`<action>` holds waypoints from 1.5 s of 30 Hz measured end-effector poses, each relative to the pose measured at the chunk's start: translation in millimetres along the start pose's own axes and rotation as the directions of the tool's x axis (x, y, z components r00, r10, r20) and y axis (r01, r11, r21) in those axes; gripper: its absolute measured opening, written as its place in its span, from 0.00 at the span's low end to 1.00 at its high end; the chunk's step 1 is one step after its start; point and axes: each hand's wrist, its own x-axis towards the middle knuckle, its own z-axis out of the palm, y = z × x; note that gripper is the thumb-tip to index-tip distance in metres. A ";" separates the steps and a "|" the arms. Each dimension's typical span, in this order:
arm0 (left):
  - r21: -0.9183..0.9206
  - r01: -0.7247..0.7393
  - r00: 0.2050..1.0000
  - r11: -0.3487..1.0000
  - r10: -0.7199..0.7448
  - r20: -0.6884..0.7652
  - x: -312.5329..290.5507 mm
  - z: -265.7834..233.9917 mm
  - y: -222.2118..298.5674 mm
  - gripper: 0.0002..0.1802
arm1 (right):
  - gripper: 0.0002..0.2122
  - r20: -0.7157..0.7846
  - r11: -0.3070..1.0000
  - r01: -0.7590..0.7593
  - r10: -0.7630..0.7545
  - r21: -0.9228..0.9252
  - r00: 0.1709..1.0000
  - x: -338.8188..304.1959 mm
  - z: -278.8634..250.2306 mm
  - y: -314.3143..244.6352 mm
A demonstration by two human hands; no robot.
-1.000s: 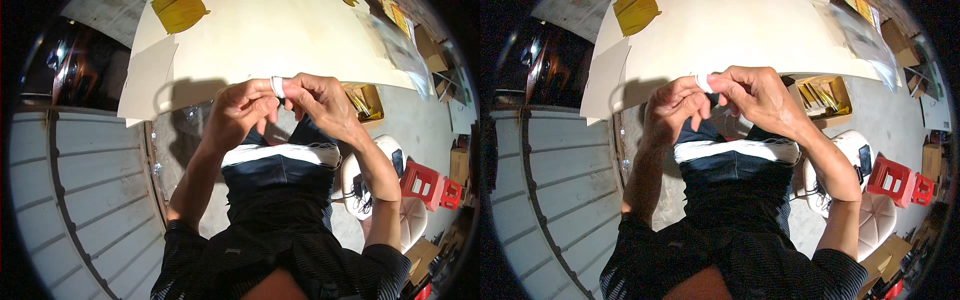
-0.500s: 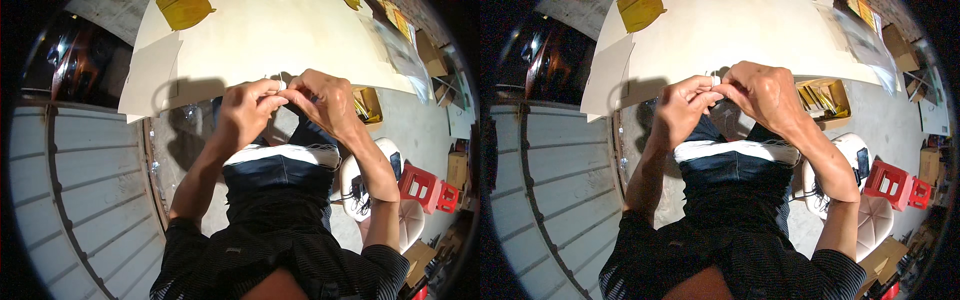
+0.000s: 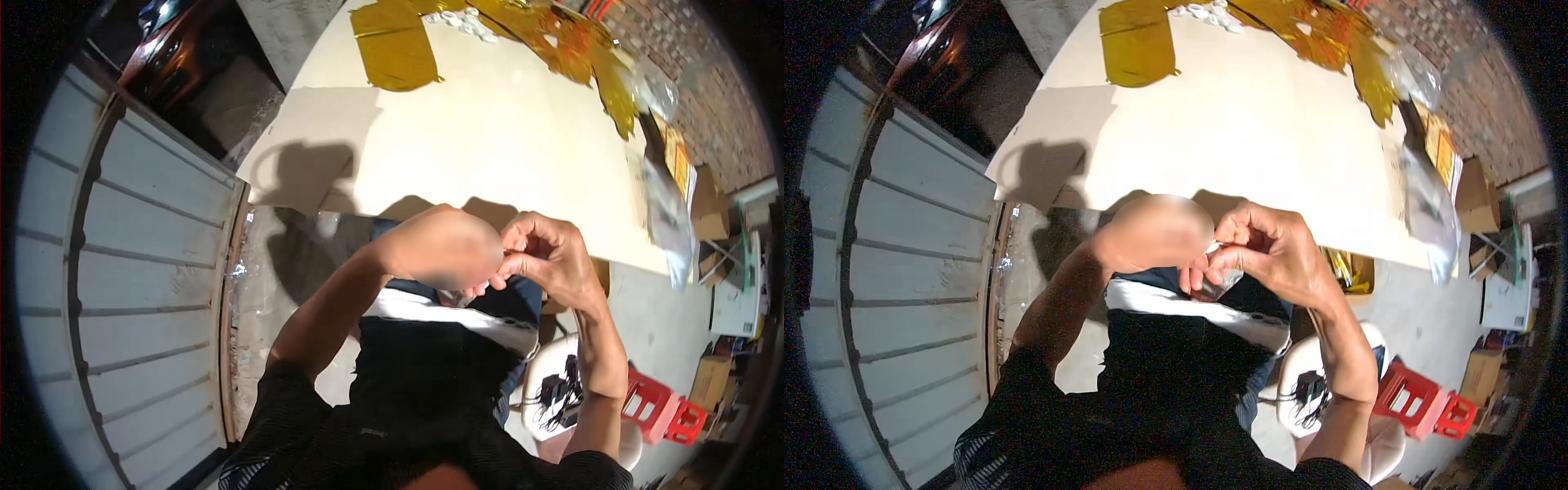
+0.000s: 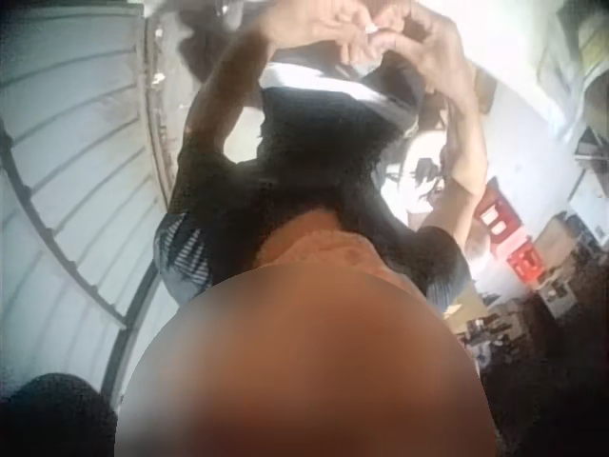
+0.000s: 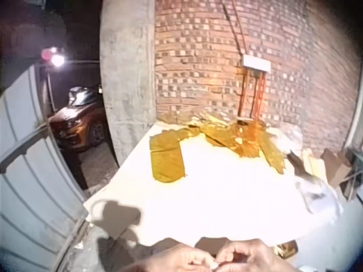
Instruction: Assembling and preparing gold-colored foil balloons by attaching small plastic components.
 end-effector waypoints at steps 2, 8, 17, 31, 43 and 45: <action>-0.035 0.025 0.999 0.999 -0.026 -0.030 -1.6 -4.8 3.3 0.09 | 0.09 -0.030 0.999 -0.032 0.033 0.009 0.999 8.0 2.6 -6.0; -0.084 0.028 0.997 0.996 -0.034 -0.073 -0.5 -21.0 18.6 0.08 | 0.07 -0.028 0.997 -0.070 0.070 0.016 0.997 34.5 -0.1 -22.1; -0.205 -0.022 0.990 0.978 -0.008 -0.144 0.4 -45.3 29.9 0.12 | 0.07 0.095 0.996 -0.063 0.058 0.055 0.994 69.6 -8.9 -29.0; -0.227 -0.118 0.948 0.967 0.042 -0.316 15.6 -60.1 33.2 0.21 | 0.04 0.182 0.991 -0.057 0.079 -0.122 0.980 100.2 -26.9 -41.0; 0.165 -0.150 0.707 0.975 0.222 -0.671 25.4 -45.6 27.9 0.16 | 0.10 -0.305 0.966 -0.067 -0.012 -0.248 0.952 326.8 -129.1 -10.5; 0.151 -0.184 0.709 0.971 0.238 -0.664 31.8 -47.6 25.1 0.14 | 0.10 -0.323 0.991 -0.077 0.039 -0.108 0.945 350.3 -147.8 -4.4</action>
